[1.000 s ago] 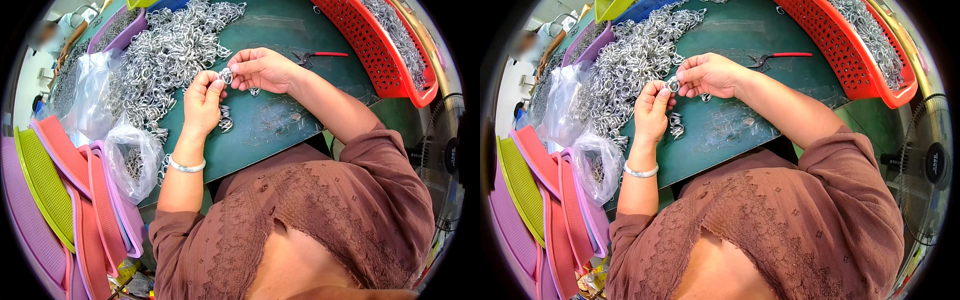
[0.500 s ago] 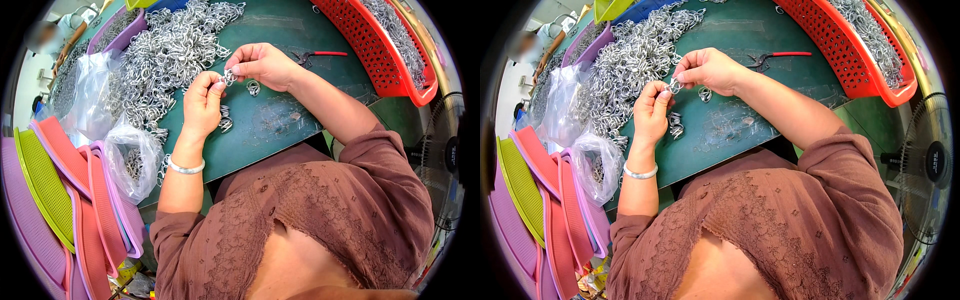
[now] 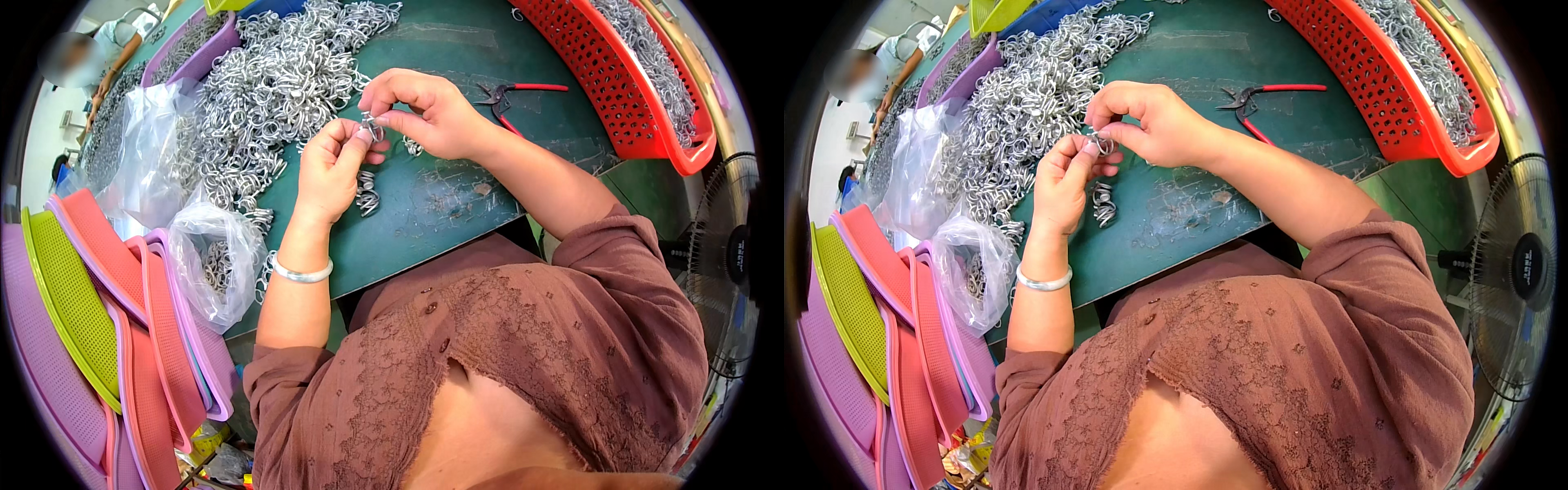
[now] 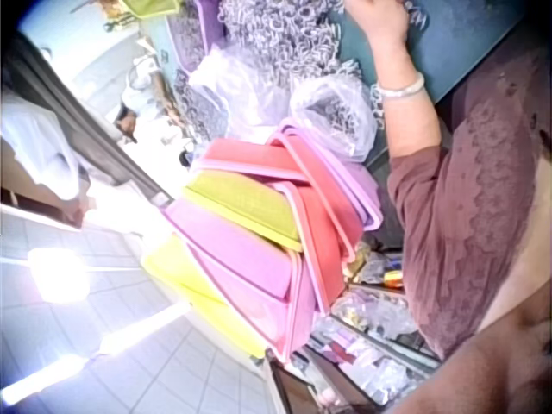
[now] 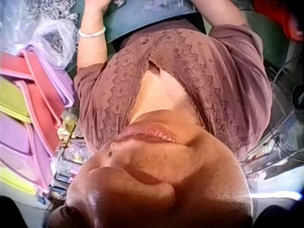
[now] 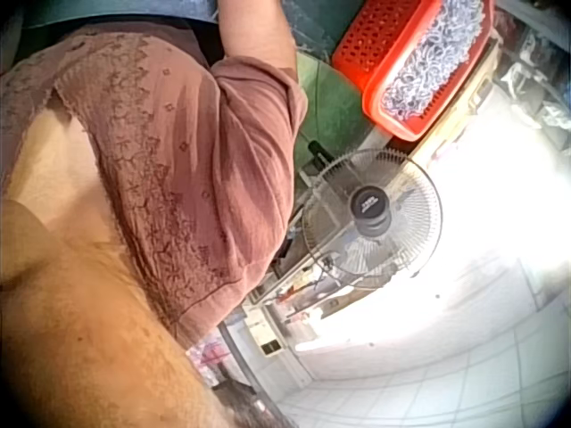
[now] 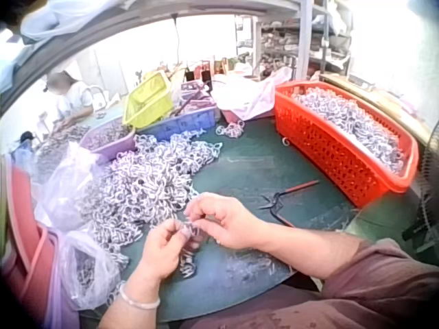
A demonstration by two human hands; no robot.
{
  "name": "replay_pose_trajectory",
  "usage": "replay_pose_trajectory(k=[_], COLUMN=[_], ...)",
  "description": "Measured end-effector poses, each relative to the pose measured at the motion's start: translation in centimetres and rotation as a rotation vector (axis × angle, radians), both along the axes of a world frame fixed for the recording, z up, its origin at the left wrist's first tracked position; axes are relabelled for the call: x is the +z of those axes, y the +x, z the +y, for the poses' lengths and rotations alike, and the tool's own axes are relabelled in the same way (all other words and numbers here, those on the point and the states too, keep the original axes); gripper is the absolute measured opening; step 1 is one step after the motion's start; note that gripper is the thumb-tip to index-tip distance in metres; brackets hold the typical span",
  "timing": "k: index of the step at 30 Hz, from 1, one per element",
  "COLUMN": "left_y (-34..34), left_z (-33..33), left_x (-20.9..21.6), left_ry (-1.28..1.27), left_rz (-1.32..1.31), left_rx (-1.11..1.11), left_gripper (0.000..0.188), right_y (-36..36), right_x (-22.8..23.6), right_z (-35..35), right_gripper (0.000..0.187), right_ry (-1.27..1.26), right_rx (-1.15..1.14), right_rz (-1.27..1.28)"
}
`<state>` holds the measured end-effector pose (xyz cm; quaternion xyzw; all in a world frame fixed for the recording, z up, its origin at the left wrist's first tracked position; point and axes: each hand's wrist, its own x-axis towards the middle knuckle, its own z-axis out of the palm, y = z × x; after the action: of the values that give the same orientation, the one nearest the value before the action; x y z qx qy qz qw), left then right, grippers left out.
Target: The person connects metal rings and links by hand at a workstation, reaching into containers to retrieve parts and assembling them into chains.
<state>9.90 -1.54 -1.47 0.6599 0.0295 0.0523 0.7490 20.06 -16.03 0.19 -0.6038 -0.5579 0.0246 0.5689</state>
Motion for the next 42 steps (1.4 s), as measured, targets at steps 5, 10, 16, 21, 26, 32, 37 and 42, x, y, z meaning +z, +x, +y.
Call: replay_pose_trajectory(k=[5,10,16,21,26,32,37,42], left_y=[-0.1,-0.2,-0.3,-0.1,0.1,0.1,0.1,0.3], left_z=[0.0,0.0,-0.1,-0.7,0.1,-0.6,-0.4,-0.6], left_x=[0.3,0.1,0.1,0.4,0.0,0.5,-0.2,0.8], left_ry=[-0.23,-0.228,-0.172,-0.214,-0.304,-0.177,-0.152,-0.192], left_rz=[0.049,0.057,0.1,0.118,0.179,0.113,-0.033,-0.09], left_rx=[0.003,0.013,0.113,0.162,0.135,0.303,0.284,0.218], left_gripper=[0.016,0.019,0.023,0.027,0.027,0.024,0.022,0.011], right_y=[-0.2,-0.4,-0.9,-1.2,-1.5,-1.4,-2.3,-1.8], right_x=[0.2,0.1,0.5,0.6,0.6,0.4,0.1,-0.2], right_z=[0.1,0.3,0.4,0.4,0.6,0.4,0.7,0.7], right_gripper=[0.009,0.01,0.011,0.011,0.011,0.014,0.018,0.017], right_ry=[0.03,0.034,0.067,0.067,0.061,-0.011,-0.155,-0.087], right_rx=[-0.065,-0.093,-0.078,-0.046,-0.042,-0.137,-0.257,-0.294], right_rz=[-0.088,-0.122,-0.195,-0.205,-0.2,-0.137,-0.213,-0.221])
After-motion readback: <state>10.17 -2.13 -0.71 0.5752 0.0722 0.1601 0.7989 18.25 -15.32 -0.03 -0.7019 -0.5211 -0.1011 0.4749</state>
